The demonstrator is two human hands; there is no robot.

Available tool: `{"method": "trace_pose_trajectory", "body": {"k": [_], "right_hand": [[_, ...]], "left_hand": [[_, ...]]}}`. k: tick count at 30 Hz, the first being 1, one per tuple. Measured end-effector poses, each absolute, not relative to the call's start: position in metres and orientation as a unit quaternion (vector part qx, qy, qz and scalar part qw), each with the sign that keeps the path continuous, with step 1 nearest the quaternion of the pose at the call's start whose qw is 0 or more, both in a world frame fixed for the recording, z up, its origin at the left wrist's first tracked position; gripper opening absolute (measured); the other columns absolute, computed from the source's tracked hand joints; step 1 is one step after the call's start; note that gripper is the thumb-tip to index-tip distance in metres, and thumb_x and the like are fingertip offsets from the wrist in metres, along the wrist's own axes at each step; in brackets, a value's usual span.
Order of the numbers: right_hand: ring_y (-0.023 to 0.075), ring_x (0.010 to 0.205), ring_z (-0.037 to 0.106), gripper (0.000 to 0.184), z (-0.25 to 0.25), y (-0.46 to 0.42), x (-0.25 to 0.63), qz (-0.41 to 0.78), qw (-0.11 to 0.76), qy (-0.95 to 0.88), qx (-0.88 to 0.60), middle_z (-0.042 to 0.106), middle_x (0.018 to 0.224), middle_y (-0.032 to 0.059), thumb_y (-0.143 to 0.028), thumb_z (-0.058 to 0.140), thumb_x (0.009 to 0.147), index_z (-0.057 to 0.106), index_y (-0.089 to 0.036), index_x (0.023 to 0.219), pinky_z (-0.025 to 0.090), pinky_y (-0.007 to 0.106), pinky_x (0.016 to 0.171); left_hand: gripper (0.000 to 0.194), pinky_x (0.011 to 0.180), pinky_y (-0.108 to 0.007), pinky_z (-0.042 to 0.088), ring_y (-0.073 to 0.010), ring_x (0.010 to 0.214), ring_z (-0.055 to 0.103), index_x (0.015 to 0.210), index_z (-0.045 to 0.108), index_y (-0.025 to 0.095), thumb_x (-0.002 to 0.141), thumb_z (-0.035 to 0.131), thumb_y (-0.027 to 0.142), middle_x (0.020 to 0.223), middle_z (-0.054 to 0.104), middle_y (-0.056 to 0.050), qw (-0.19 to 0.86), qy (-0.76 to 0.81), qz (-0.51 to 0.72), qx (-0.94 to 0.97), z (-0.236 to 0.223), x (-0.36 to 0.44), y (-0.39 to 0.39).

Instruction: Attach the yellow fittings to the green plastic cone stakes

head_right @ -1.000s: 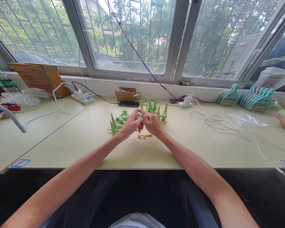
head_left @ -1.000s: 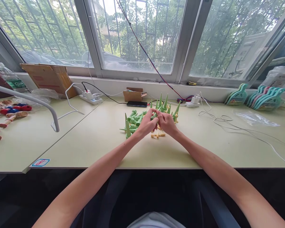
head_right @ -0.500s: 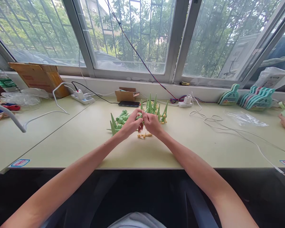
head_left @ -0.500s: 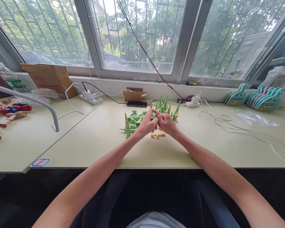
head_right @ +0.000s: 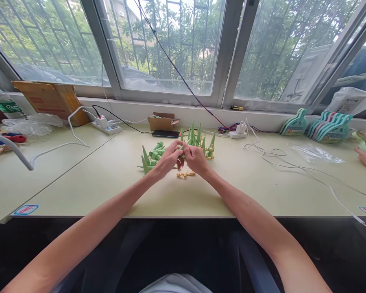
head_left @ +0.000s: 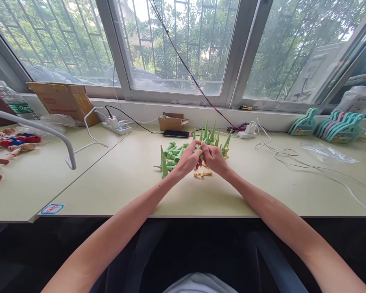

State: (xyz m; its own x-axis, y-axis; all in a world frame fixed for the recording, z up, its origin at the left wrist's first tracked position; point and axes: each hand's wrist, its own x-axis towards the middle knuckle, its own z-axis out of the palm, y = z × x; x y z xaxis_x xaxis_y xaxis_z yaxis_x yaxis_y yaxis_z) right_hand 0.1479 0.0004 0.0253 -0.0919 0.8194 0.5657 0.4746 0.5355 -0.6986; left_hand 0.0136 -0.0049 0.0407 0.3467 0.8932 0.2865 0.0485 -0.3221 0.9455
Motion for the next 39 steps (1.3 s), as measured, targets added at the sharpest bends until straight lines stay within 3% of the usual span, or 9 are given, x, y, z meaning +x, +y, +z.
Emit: {"method": "trace_pose_trajectory", "body": {"k": [20, 39], "right_hand": [[0.0121, 0.046, 0.044, 0.063, 0.0247, 0.0013, 0.1487, 0.167, 0.501, -0.72, -0.451, 0.049, 0.045, 0.0004, -0.068, 0.031, 0.094, 0.042, -0.021, 0.054, 0.034, 0.026, 0.049], [0.012, 0.046, 0.045, 0.062, 0.0239, 0.0014, 0.1494, 0.171, 0.498, -0.725, -0.443, 0.048, 0.046, -0.0003, -0.069, 0.031, 0.093, 0.044, -0.02, 0.058, 0.034, 0.025, 0.049]], "left_hand": [[0.016, 0.036, -0.019, 0.039, -0.0079, 0.042, 0.051, 0.099, 0.055, 0.02, 0.091, 0.041, 0.026, 0.067, 0.051, 0.003, 0.486, 0.346, 0.471, 0.65, 0.0429, 0.0161, -0.006], [0.015, 0.039, -0.019, 0.04, -0.0064, 0.042, 0.051, 0.101, 0.053, 0.022, 0.087, 0.049, 0.025, 0.07, 0.048, 0.005, 0.449, 0.353, 0.466, 0.675, 0.0397, 0.0136, -0.0041]]}}
